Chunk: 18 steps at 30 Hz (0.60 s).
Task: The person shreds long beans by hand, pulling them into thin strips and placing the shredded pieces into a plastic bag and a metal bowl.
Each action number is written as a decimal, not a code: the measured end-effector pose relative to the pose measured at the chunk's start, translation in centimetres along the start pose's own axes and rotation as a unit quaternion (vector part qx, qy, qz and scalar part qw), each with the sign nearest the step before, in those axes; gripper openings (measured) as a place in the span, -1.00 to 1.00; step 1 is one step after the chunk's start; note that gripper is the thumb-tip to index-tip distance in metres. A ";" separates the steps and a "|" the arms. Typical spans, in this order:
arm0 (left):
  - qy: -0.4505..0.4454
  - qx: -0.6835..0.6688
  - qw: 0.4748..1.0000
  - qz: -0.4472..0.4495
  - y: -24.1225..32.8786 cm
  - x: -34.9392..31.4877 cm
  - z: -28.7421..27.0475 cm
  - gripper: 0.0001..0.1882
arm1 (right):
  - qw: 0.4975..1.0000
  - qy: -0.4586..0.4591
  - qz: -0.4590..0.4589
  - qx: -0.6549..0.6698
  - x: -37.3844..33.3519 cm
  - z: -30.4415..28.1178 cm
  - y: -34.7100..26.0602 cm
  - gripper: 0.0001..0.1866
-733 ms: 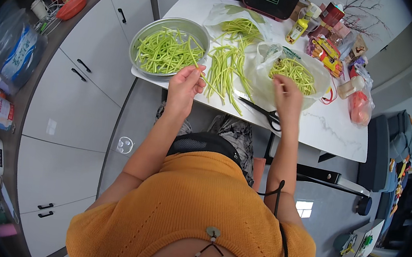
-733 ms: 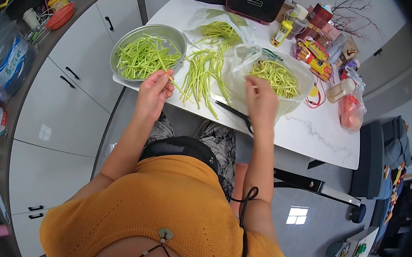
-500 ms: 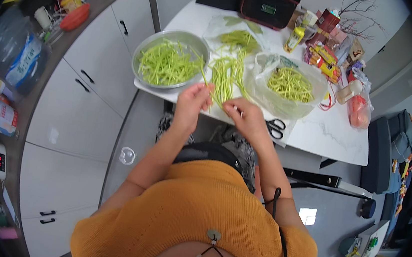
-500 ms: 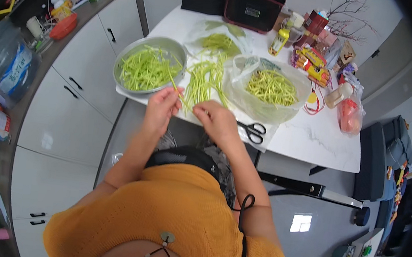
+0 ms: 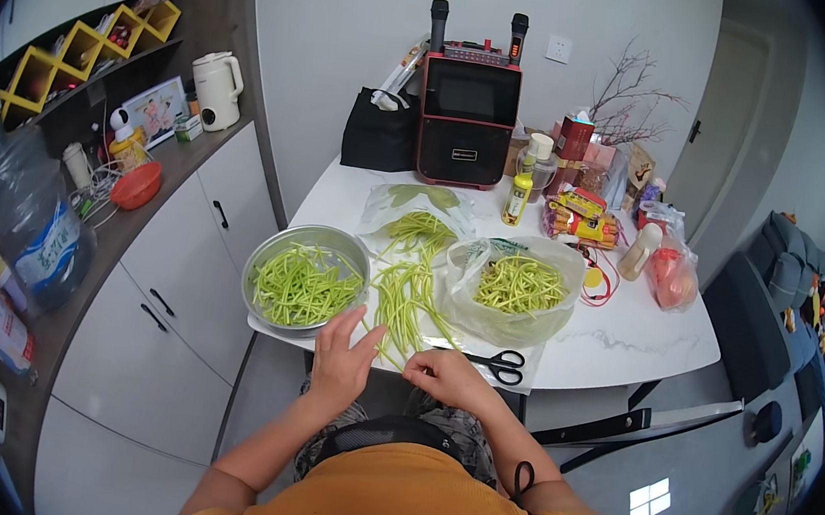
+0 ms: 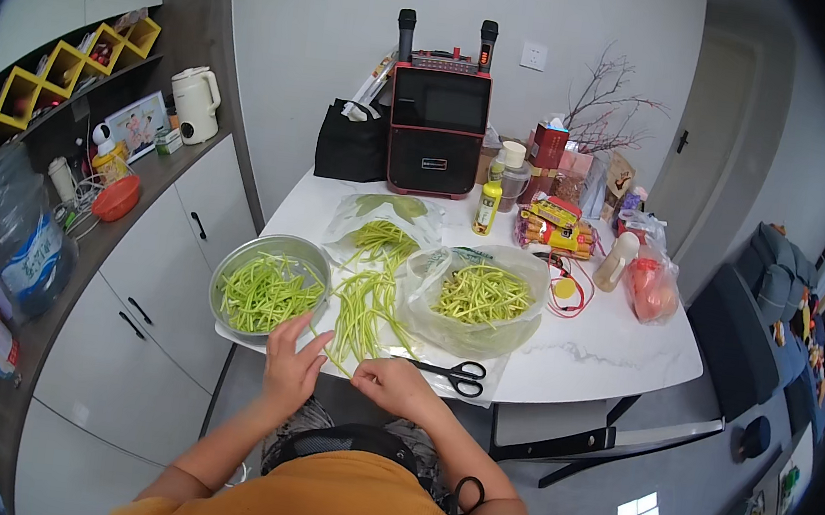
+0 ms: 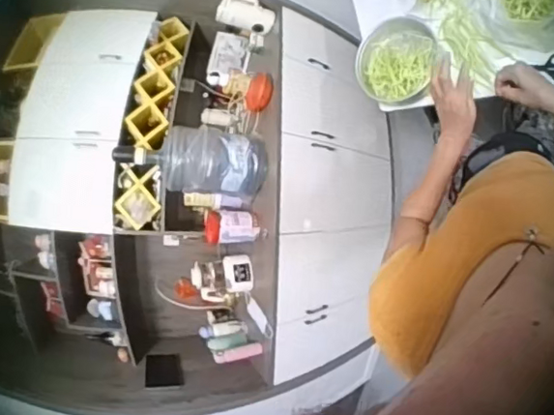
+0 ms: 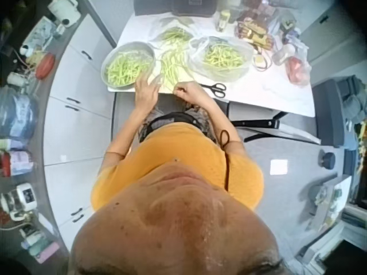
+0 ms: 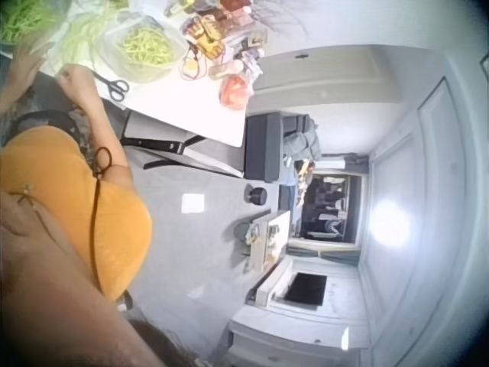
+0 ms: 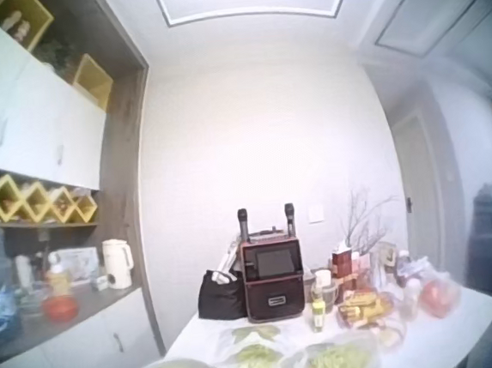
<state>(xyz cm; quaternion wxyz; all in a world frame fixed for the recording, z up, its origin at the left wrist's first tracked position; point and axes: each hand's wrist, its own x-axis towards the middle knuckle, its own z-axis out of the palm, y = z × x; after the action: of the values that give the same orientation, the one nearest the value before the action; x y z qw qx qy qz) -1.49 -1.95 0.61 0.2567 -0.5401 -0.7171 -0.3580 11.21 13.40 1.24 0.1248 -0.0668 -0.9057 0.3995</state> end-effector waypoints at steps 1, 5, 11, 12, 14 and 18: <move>-0.018 0.010 1.000 0.015 -0.2 0.0 -0.3 -0.67 | 1.000 -0.006 -0.008 0.012 -0.1 -0.3 -0.4 -0.84; -0.040 0.008 0.999 0.033 -0.9 0.2 -1.2 -0.73 | 0.993 0.038 0.032 0.107 0.0 -1.1 -0.6 -0.86; 0.008 -0.158 0.978 -0.137 0.0 -0.7 0.3 -0.83 | 0.962 0.124 0.023 0.242 1.0 0.7 -0.1 -0.90; 0.015 -0.197 0.965 -0.173 0.4 -0.7 0.8 -0.84 | 0.952 0.153 0.028 0.263 1.3 1.1 0.0 -0.90; 0.018 -0.239 0.945 -0.221 0.7 -1.6 2.0 -0.84 | 0.932 0.188 0.039 0.308 1.6 2.3 0.1 -0.89; 0.007 -0.325 0.902 -0.285 0.8 -2.6 3.3 -0.83 | 0.918 0.122 0.062 0.372 1.7 2.3 1.0 -0.90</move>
<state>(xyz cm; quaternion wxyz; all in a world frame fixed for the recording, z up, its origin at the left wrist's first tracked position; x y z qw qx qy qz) 0.06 -0.70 -3.18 -0.0412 -0.3637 -0.6822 -0.6330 8.99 12.79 -0.67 0.2253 -0.1195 -0.6636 0.7033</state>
